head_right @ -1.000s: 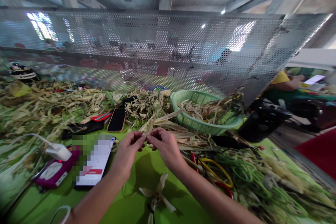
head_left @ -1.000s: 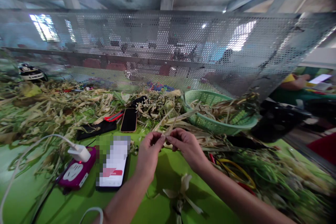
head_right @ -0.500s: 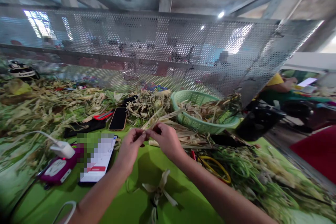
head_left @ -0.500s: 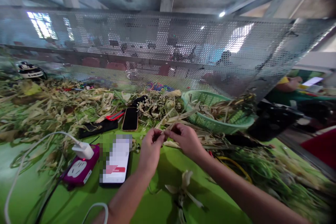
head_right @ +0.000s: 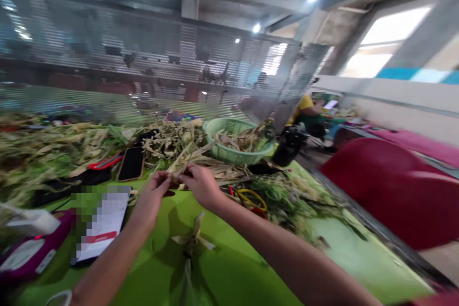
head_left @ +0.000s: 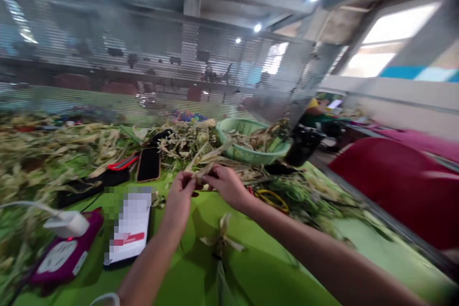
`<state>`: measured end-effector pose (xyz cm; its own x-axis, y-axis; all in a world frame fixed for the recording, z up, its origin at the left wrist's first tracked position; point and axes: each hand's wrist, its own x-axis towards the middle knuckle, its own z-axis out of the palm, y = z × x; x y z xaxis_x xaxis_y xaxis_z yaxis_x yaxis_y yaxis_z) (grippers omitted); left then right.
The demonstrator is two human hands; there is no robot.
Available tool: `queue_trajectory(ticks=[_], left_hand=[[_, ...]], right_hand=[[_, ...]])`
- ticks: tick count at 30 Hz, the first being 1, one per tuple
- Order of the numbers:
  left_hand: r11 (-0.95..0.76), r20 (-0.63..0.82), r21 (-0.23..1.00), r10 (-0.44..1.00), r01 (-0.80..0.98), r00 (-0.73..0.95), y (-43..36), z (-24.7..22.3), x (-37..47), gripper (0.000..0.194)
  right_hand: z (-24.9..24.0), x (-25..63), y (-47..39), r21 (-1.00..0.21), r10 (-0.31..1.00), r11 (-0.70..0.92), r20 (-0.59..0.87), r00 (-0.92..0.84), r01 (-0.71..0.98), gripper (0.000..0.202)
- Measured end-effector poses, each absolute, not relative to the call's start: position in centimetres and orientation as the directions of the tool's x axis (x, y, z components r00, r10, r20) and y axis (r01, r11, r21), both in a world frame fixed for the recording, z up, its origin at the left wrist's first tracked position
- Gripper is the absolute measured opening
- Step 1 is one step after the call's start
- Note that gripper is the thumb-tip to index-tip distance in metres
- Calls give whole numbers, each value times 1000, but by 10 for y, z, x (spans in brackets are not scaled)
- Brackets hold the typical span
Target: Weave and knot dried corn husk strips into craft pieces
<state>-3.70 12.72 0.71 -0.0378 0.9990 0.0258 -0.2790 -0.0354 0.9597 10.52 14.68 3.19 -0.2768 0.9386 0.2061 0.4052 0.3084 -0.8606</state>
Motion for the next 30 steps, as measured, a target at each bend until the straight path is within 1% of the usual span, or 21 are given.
queue_trajectory(ticks=[4,7,10,12,13,15,17,19,21,26,28,30], left_hand=[[-66,74,967,997,-248,25,126,3,-35,29],[-69,78,975,996,-213,32,124,3,-37,29],[-61,60,975,998,-213,-7,124,4,-40,30],[-61,55,972,998,-228,-34,125,5,-42,30],[-61,53,970,998,-235,-41,125,6,-42,30],[-58,49,969,998,-242,-44,125,7,-43,30],[-54,44,968,998,-244,-46,125,8,-43,30],[-49,38,969,998,-242,-48,124,9,-43,29],[-45,35,969,998,-242,-44,124,10,-43,29],[-40,32,968,999,-248,-36,125,11,-44,30],[-40,31,965,999,-258,-38,125,11,-44,32],[-38,29,962,999,-270,-40,125,12,-44,35]], right_hand=[[29,112,132,-835,954,282,193,-229,472,15],[35,127,110,-752,946,325,252,-204,573,17],[42,158,87,-601,938,319,309,-156,733,15],[44,184,75,-460,946,243,306,-104,854,14],[44,197,70,-381,953,179,296,-63,907,15],[41,219,65,-250,977,59,213,-5,966,24],[37,234,62,-186,996,-8,91,25,983,35],[35,240,61,-168,999,-29,8,31,985,44],[36,240,61,-157,999,-37,-26,34,987,49],[40,235,63,-93,1000,5,1,-5,996,48],[42,235,63,-129,1000,25,14,-24,991,47],[45,238,63,-246,999,38,4,-38,968,50]])
